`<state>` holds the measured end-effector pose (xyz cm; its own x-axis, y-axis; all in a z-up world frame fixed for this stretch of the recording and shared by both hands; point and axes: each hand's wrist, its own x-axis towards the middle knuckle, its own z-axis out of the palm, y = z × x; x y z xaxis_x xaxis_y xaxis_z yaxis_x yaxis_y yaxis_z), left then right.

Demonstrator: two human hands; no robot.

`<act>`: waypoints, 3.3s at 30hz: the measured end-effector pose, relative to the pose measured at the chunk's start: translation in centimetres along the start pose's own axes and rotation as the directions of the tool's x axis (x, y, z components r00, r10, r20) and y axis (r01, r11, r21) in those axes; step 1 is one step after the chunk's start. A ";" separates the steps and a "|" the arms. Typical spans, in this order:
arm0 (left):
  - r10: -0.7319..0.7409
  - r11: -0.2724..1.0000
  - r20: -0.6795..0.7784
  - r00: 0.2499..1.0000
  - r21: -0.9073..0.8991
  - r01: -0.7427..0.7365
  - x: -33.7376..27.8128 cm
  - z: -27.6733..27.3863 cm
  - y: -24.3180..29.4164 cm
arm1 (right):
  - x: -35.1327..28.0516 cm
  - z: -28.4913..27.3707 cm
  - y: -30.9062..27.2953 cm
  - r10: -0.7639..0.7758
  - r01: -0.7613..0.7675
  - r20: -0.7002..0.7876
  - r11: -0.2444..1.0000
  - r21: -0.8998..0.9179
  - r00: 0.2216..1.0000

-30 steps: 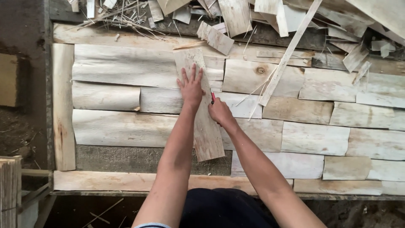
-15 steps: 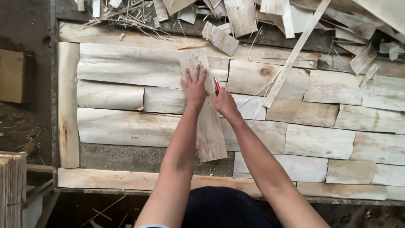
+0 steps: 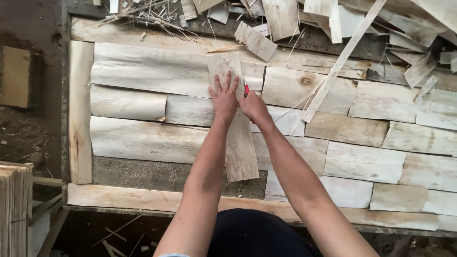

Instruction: Trimming and fitting thin wood shingles onto a wooden base to create a pattern using a utility knife.

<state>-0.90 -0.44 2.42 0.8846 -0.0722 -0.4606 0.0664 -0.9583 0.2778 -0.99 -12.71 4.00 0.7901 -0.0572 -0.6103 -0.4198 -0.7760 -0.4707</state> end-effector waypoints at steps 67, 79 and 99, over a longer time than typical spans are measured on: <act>0.113 0.992 -0.170 0.979 0.068 -0.102 -12.1 9.8 0.5 | -16.5 -0.3 1.1 0.142 -0.136 0.190 0.990 -0.040 0.971; 0.106 0.994 -0.162 0.981 0.020 -0.104 -12.8 8.8 0.6 | -18.2 1.7 3.9 0.137 -0.144 0.190 0.989 0.022 0.972; 0.131 0.983 -0.144 0.981 -0.108 -0.147 -12.2 9.5 -0.6 | -3.4 1.2 2.6 -0.055 0.123 -0.279 0.965 0.231 0.959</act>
<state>-16.11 -1.65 -0.16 0.9429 -0.1564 -0.2942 -0.0148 -0.9018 0.4319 -5.35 -13.78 4.08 0.9053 -0.1874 -0.3812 -0.4113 -0.6107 -0.6766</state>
